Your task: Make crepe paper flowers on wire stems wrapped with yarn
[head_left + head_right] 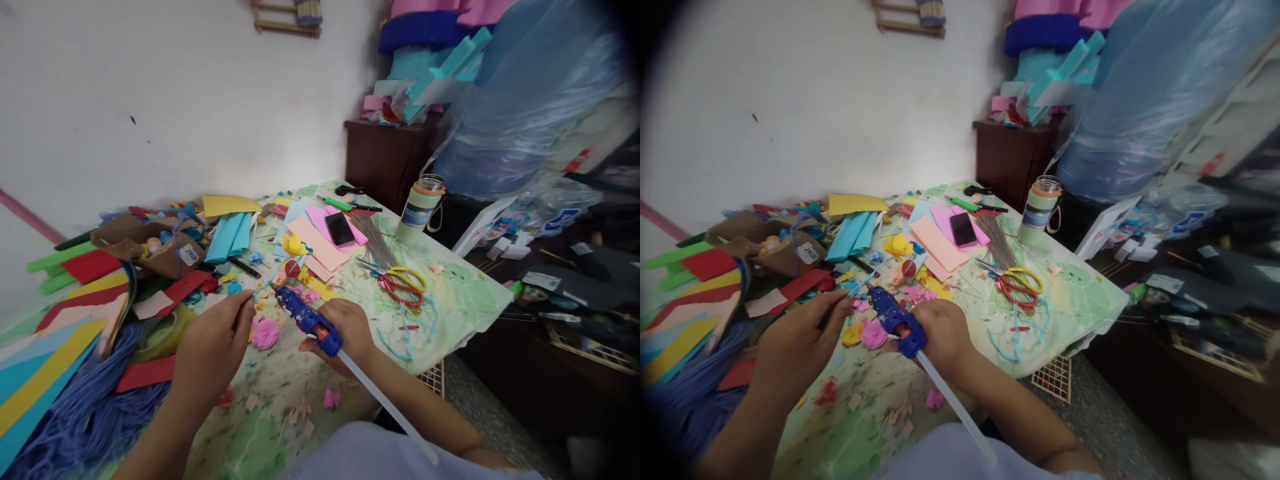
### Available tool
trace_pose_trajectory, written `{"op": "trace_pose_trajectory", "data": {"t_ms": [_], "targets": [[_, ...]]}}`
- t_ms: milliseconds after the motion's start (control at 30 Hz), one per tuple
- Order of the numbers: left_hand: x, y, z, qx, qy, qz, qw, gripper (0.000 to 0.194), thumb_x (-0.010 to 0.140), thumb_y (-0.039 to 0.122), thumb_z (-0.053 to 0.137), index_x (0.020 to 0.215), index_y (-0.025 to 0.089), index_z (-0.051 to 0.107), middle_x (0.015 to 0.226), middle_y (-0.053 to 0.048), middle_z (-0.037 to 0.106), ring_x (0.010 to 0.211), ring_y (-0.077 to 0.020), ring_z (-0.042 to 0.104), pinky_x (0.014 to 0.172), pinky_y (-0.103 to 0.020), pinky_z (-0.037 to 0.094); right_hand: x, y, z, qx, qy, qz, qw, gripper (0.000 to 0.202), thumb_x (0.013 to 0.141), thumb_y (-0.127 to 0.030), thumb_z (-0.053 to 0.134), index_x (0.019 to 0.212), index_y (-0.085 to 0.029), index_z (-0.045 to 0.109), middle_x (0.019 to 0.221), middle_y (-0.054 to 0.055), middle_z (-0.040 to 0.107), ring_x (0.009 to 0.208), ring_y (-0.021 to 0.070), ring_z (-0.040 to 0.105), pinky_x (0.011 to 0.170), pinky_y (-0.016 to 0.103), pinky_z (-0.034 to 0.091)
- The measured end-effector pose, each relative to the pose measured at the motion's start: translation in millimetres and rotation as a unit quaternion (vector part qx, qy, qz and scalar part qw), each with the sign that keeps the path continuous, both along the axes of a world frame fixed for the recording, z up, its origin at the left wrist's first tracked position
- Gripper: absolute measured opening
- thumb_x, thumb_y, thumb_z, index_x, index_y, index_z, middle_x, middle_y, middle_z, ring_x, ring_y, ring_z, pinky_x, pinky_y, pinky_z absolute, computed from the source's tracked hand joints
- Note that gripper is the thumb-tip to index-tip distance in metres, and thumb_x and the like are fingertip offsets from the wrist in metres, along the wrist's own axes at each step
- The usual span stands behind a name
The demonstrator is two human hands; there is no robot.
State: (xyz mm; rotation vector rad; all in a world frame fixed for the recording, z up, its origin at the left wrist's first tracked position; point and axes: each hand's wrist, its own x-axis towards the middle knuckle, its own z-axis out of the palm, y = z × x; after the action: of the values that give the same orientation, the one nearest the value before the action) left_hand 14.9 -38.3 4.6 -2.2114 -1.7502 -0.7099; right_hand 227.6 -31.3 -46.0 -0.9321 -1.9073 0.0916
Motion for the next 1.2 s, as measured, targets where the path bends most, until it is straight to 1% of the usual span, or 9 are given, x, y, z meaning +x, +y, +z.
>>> {"op": "trace_pose_trajectory", "data": {"t_ms": [333, 500, 600, 733, 833, 900, 967, 1067, 1200], "targets": [[-4, -2, 7.0, -0.036, -0.050, 0.022, 0.998, 0.031, 0.091, 0.038, 0.045, 0.103, 0.021, 0.068, 0.088, -0.004, 0.074, 0.079, -0.0204, 0.069, 0.069, -0.028, 0.049, -3, 1, -2.9, 0.019, -0.007, 0.019, 1.000, 0.053, 0.088, -0.066, 0.044, 0.066, -0.019, 0.055, 0.056, 0.000, 0.053, 0.053, 0.0130, 0.046, 0.056, 0.026, 0.030], [-16, -3, 22.4, -0.032, -0.078, 0.102, 0.991, 0.030, 0.089, 0.038, 0.047, 0.100, 0.021, 0.069, 0.084, -0.002, 0.073, 0.072, -0.0191, 0.065, 0.064, -0.028, 0.046, 22, 1, -6.6, -0.020, -0.103, -0.036, 0.994, 0.036, 0.090, -0.050, 0.050, 0.077, -0.017, 0.058, 0.069, 0.006, 0.060, 0.067, 0.0181, 0.052, 0.065, 0.029, 0.033], [-29, -1, 30.0, -0.019, -0.116, 0.154, 0.981, 0.030, 0.089, 0.038, 0.049, 0.104, 0.022, 0.068, 0.078, 0.000, 0.071, 0.066, -0.0155, 0.061, 0.060, -0.024, 0.041, 49, 8, -14.2, -0.109, -0.226, -0.120, 0.960, 0.023, 0.087, -0.038, 0.056, 0.081, -0.016, 0.058, 0.079, 0.009, 0.061, 0.077, 0.0221, 0.054, 0.071, 0.031, 0.034], [-45, 2, 33.3, -0.007, -0.171, 0.166, 0.971, 0.027, 0.086, 0.035, 0.052, 0.100, 0.020, 0.069, 0.075, 0.001, 0.068, 0.064, -0.0124, 0.059, 0.058, -0.021, 0.038, 83, 22, -30.2, -0.186, -0.333, -0.193, 0.904, 0.017, 0.084, -0.031, 0.060, 0.082, -0.015, 0.058, 0.084, 0.011, 0.062, 0.083, 0.0245, 0.055, 0.074, 0.032, 0.035], [-53, 3, 33.7, 0.012, -0.178, 0.156, 0.972, 0.028, 0.087, 0.034, 0.051, 0.102, 0.018, 0.069, 0.075, 0.001, 0.068, 0.061, -0.0106, 0.055, 0.056, -0.020, 0.036, 100, 29, -32.9, -0.214, -0.385, -0.188, 0.878, 0.021, 0.080, -0.033, 0.067, 0.083, -0.014, 0.060, 0.087, 0.012, 0.062, 0.086, 0.0255, 0.055, 0.076, 0.033, 0.036], [-55, 4, 33.6, 0.023, -0.184, 0.150, 0.971, 0.028, 0.087, 0.034, 0.052, 0.102, 0.017, 0.069, 0.075, 0.001, 0.069, 0.061, -0.0102, 0.055, 0.056, -0.020, 0.037, 101, 32, -24.3, -0.220, -0.414, -0.162, 0.868, 0.026, 0.076, -0.035, 0.073, 0.085, -0.013, 0.062, 0.091, 0.013, 0.063, 0.090, 0.0269, 0.055, 0.079, 0.035, 0.037], [-57, 5, 33.2, 0.030, -0.197, 0.152, 0.968, 0.028, 0.086, 0.033, 0.053, 0.101, 0.017, 0.069, 0.074, 0.001, 0.069, 0.062, -0.0104, 0.056, 0.056, -0.019, 0.037, 89, 32, -8.6, -0.203, -0.422, -0.141, 0.872, 0.027, 0.075, -0.034, 0.075, 0.086, -0.012, 0.064, 0.094, 0.014, 0.063, 0.095, 0.0284, 0.054, 0.082, 0.037, 0.037], [-58, 7, 31.9, 0.011, -0.204, 0.154, 0.967, 0.030, 0.085, 0.032, 0.052, 0.105, 0.018, 0.069, 0.078, 0.000, 0.070, 0.065, -0.0117, 0.059, 0.059, -0.020, 0.041, 43, 33, 14.2, -0.149, -0.382, -0.085, 0.908, 0.021, 0.082, -0.031, 0.069, 0.093, -0.014, 0.065, 0.094, 0.012, 0.063, 0.096, 0.0267, 0.054, 0.083, 0.037, 0.037], [-55, 7, 33.7, -0.019, -0.203, 0.153, 0.967, 0.030, 0.085, 0.034, 0.052, 0.105, 0.019, 0.068, 0.079, 0.000, 0.071, 0.068, -0.0135, 0.061, 0.060, -0.021, 0.042, -38, 42, 11.9, -0.097, -0.358, 0.058, 0.927, 0.015, 0.089, -0.028, 0.061, 0.096, -0.015, 0.064, 0.096, 0.010, 0.063, 0.097, 0.0243, 0.053, 0.082, 0.036, 0.040]]}}
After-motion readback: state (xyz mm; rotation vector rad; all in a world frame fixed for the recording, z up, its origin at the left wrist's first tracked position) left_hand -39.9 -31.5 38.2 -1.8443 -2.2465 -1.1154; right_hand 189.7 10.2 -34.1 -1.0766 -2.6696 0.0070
